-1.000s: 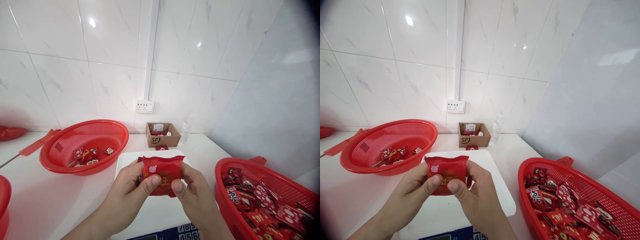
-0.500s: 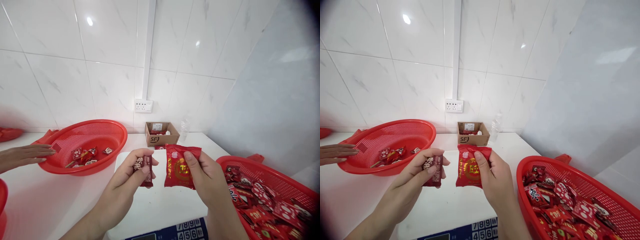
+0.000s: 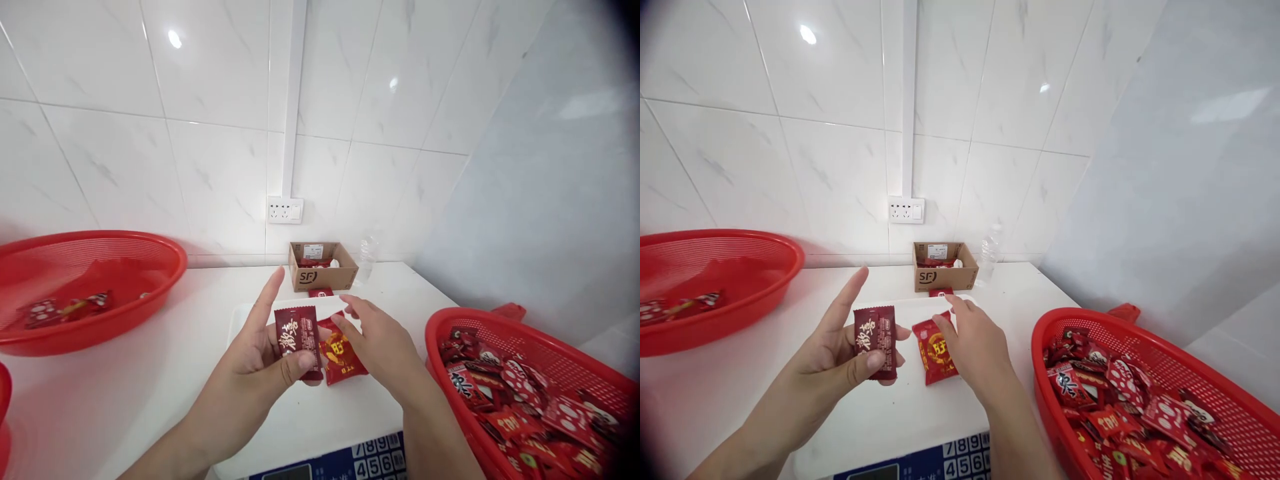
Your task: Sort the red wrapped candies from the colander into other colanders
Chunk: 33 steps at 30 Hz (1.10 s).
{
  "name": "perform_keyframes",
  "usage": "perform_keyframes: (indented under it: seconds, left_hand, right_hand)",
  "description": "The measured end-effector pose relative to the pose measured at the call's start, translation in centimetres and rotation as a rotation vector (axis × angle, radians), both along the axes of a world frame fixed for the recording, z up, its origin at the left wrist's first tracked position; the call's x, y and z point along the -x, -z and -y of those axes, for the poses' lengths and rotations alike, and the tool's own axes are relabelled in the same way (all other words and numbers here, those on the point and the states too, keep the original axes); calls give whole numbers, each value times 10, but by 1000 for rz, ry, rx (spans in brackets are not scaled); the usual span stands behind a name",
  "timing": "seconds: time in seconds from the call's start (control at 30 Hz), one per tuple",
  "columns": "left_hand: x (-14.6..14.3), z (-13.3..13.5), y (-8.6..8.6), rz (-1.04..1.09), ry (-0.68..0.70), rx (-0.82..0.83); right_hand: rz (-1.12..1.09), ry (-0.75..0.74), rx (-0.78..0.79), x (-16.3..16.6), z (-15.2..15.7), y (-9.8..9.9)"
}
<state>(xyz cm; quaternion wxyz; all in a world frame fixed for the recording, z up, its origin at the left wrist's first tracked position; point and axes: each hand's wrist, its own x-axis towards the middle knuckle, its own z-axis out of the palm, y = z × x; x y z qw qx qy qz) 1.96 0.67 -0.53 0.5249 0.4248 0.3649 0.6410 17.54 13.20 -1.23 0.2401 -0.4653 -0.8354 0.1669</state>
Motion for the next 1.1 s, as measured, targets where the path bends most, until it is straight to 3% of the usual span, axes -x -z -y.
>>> perform_keyframes:
  seconds: [0.07,0.17,0.3,0.4,0.63,0.77,0.9,1.0,1.1]
  left_hand:
    - [0,0,-1,-11,11,24]
    - [-1,-1,-1,-25,60,39]
    - [-3,-1,2,-42,153,64]
    - [-2,-1,2,-112,160,102]
    - [3,-4,-7,-426,19,102]
    - [2,-3,-4,-573,-259,-59]
    - [2,-3,7,-809,-576,-338]
    - [0,-3,11,-869,-591,-394]
    - [-3,-2,8,-710,-519,-310]
  right_hand:
    - [-162,-37,15,-2,5,-4]
    - [-402,-236,181,-5,22,-12]
    - [-500,-474,288,-2,43,-17]
    - [-537,-437,259,2,50,-17]
    - [-785,-316,299,2,53,-17]
    - [-786,-256,342,1,50,-16]
    - [-822,-333,330,1,45,-13]
    - [-797,-346,397,2,44,-12]
    - [-813,-304,374,3,47,-13]
